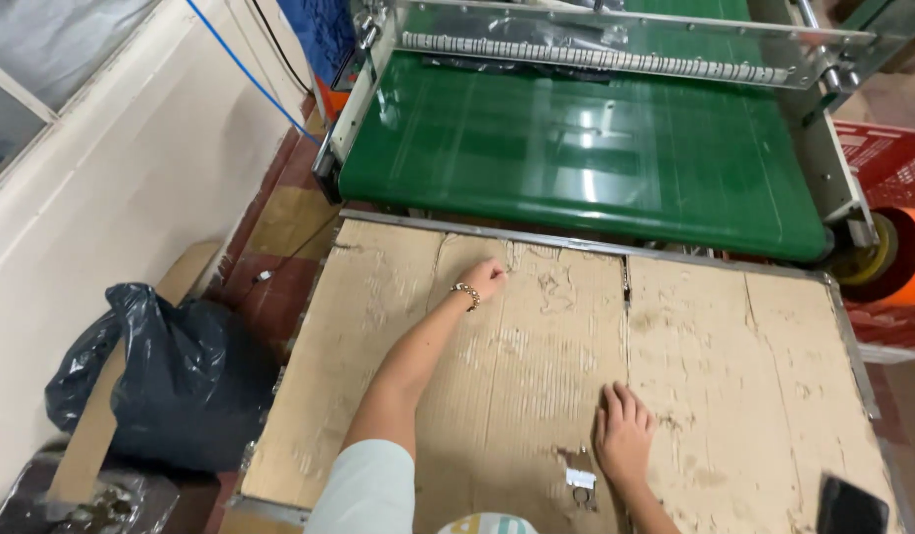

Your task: Folding plastic bags produced by a machine and placing them into a storage basket

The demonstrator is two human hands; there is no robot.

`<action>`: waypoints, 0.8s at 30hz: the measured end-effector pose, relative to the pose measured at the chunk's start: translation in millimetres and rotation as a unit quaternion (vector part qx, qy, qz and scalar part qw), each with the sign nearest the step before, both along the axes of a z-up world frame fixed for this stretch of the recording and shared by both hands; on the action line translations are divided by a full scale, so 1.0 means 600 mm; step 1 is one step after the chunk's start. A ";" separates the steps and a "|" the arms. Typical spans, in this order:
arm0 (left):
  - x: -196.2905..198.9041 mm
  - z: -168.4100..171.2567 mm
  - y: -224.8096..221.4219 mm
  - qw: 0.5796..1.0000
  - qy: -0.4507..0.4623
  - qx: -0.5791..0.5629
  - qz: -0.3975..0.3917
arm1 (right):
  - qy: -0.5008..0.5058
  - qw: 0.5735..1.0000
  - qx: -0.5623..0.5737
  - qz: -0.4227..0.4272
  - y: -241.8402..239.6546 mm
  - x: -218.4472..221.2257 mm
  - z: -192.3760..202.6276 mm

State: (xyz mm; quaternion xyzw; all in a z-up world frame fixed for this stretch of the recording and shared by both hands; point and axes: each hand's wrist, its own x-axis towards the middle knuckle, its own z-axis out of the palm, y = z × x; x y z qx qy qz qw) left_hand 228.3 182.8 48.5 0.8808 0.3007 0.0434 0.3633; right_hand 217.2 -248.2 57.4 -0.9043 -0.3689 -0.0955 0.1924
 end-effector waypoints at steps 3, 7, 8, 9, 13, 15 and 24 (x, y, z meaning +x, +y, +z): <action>0.030 0.003 0.040 0.998 -0.024 -0.029 0.045 | -0.022 1.000 0.005 -0.009 0.002 0.002 -0.006; 0.050 0.038 0.046 0.946 -0.102 -0.229 0.205 | -0.054 0.998 0.013 -0.019 0.001 0.002 -0.012; 0.065 0.029 0.052 0.946 -0.102 -0.229 0.204 | -0.054 0.998 0.013 -0.020 0.004 0.004 -0.018; 0.079 0.018 0.055 0.905 -0.158 -0.306 0.249 | -0.063 0.998 0.007 -0.030 0.004 0.006 -0.024; 0.131 -0.057 0.082 0.757 -0.302 -0.489 0.311 | -0.078 0.996 0.009 -0.048 0.001 0.010 -0.047; 0.128 -0.030 0.073 0.737 -0.316 -0.507 0.315 | -0.068 0.997 0.008 -0.046 0.003 0.010 -0.043; 0.095 0.019 0.050 0.569 -0.402 -0.633 0.337 | -0.007 1.000 -0.006 -0.021 0.010 0.006 -0.006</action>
